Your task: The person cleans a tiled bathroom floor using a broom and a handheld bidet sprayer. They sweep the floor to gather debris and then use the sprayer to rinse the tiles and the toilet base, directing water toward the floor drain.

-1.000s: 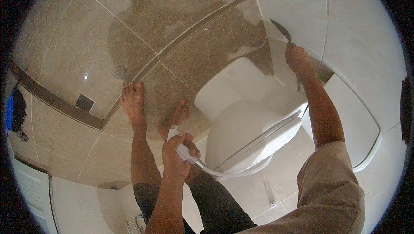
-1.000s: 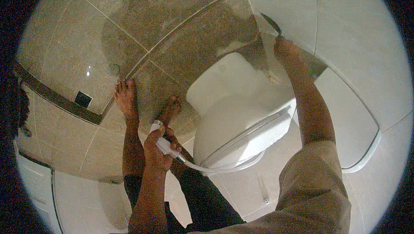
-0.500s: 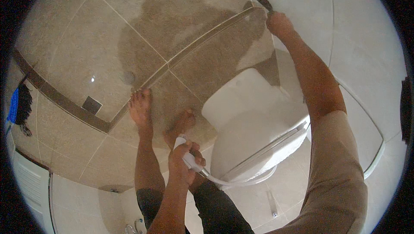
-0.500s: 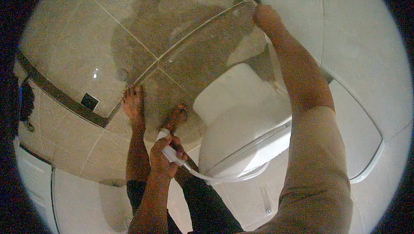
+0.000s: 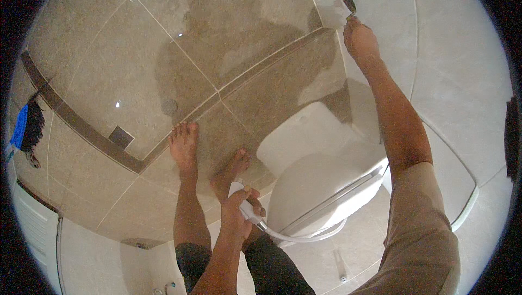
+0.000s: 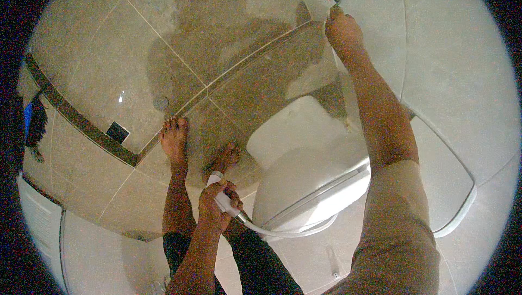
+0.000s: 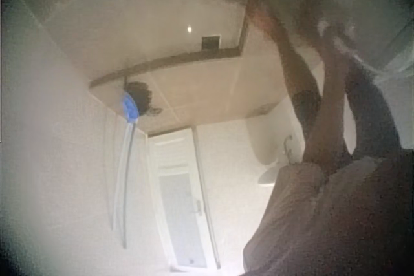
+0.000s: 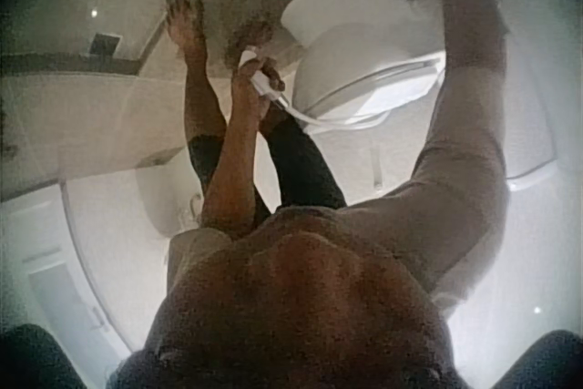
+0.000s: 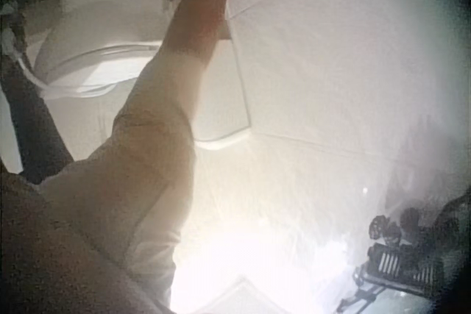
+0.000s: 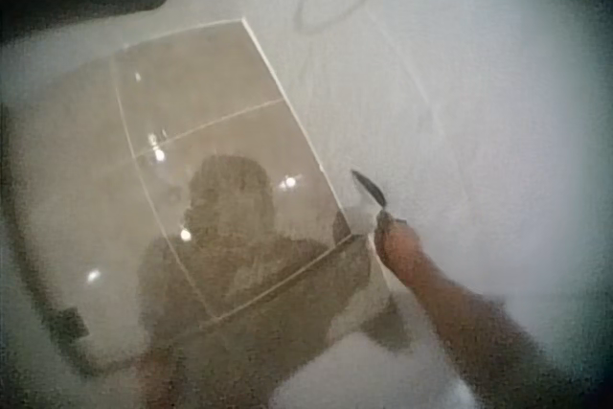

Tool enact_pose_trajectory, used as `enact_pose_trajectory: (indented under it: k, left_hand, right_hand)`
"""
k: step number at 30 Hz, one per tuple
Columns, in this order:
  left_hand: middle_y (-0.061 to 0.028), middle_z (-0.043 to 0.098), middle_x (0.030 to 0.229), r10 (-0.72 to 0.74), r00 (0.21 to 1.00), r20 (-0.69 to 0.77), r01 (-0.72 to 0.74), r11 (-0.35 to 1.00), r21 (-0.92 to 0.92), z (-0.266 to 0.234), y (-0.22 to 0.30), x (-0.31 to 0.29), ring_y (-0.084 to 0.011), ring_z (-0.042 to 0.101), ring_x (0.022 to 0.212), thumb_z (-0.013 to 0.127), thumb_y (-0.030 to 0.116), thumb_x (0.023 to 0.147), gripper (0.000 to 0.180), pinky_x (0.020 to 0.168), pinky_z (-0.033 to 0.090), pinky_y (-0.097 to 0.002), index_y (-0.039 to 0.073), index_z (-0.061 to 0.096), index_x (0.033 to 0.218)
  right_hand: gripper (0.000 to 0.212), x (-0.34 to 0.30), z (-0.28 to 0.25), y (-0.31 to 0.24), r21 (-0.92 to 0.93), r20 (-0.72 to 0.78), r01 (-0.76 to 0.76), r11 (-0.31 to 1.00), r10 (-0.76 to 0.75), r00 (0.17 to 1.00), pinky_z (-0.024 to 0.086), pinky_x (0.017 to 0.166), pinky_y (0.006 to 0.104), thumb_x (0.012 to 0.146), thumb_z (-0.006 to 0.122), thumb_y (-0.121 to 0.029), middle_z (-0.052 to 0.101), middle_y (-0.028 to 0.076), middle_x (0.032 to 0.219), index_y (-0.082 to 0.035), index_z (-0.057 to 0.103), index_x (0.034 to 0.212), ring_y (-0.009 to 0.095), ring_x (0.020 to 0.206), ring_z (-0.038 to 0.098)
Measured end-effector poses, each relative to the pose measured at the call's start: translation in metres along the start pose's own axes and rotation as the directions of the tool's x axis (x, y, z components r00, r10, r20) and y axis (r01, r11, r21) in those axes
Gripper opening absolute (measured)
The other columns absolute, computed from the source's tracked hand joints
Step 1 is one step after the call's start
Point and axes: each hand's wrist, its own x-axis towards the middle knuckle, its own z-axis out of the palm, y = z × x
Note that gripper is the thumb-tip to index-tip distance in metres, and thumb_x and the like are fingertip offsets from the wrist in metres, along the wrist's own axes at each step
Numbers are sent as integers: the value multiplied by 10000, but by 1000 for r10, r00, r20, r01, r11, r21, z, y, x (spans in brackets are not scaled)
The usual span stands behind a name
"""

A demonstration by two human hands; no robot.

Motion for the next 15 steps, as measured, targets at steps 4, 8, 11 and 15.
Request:
enact_pose_trajectory:
  k: [4,8,11,15]
  left_hand:
    - [-102,645,814,2,1000,19,-2,1000,-6,-7,-4,4,-233,588,523,675,211,872,238,521,513,-426,41,567,1001]
    - [-98,646,813,13,999,38,-12,999,-31,-9,-5,4,-228,583,534,678,207,868,246,530,508,-421,42,562,1008]
    - [-90,636,803,17,1000,-1,-17,999,-27,0,-2,-3,-228,564,519,678,222,868,228,536,498,-418,68,556,983]
    - [-75,624,770,-22,1000,-1,22,999,-46,-1,-2,-5,-229,562,517,676,231,869,203,538,489,-425,91,551,948]
  right_hand:
    - [319,-5,-2,4,-37,50,-58,998,59,997,560,853,546,989,494,-253,699,270,1048,-14,606,1167,439,987,691]
    - [324,-2,-10,-3,-61,15,38,997,-37,999,560,855,551,996,481,-261,701,263,1069,-15,608,1164,447,984,691]
    - [329,6,-17,5,41,50,13,999,-15,999,558,850,556,989,496,-264,698,262,1069,-24,610,1183,447,985,688]
    - [315,-6,1,35,-121,36,7,993,-3,999,555,832,558,984,513,-256,698,260,1032,-41,605,1195,446,959,685]
